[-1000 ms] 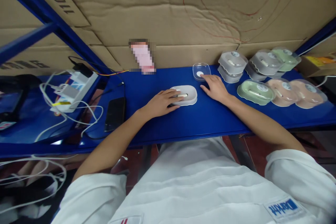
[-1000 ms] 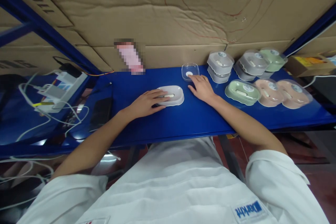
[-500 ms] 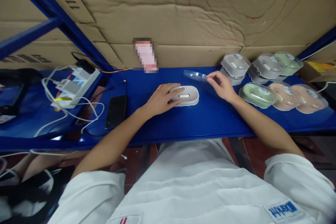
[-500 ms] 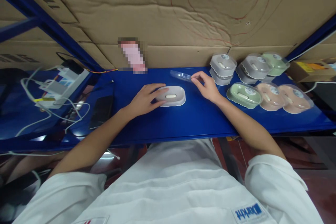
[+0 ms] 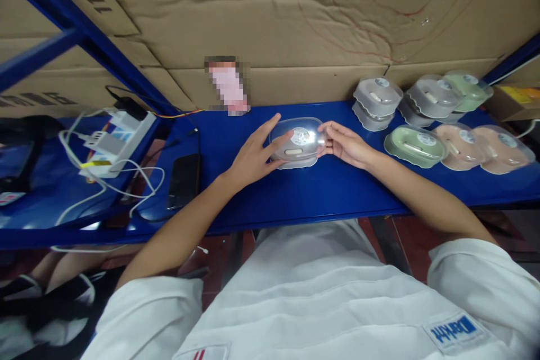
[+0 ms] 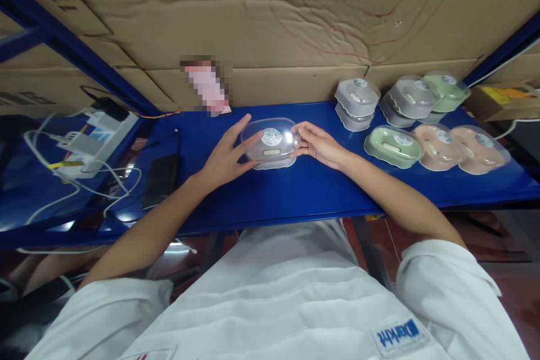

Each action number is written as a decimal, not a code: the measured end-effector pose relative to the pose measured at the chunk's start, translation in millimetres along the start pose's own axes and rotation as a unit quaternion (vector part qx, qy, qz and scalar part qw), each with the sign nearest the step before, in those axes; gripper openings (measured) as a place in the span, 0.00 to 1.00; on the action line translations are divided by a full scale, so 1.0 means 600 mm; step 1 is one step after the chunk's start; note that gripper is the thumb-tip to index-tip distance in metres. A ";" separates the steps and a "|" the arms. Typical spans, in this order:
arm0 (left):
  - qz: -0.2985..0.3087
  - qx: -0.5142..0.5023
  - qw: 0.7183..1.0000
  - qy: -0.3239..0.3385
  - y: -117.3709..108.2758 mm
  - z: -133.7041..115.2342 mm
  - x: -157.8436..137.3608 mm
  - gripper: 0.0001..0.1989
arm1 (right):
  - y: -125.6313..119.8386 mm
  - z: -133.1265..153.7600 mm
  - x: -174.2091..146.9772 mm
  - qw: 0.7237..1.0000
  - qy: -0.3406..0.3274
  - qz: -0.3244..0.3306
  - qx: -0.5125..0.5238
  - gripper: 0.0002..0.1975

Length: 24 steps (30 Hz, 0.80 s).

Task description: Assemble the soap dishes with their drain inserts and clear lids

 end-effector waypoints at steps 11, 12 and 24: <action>0.036 -0.068 0.997 0.009 0.011 -0.004 -0.004 0.43 | -0.003 -0.004 0.000 1.000 0.016 -0.005 -0.006 0.24; 0.037 -0.071 0.997 0.006 0.011 -0.003 -0.004 0.42 | -0.005 -0.005 0.000 1.000 0.016 -0.006 -0.018 0.24; 0.086 -0.114 0.989 -0.036 0.017 0.007 -0.010 0.32 | -0.020 -0.019 -0.005 0.834 -0.097 -0.070 -0.539 0.31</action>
Point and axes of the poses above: each hand's wrist, its own x-axis towards the middle knuckle, its own y-axis out of the palm, z = x × y, the point moved 2 cm from there along x, towards the middle knuckle, and after that the axes turned 6 degrees about z, right-handed, at the moved point
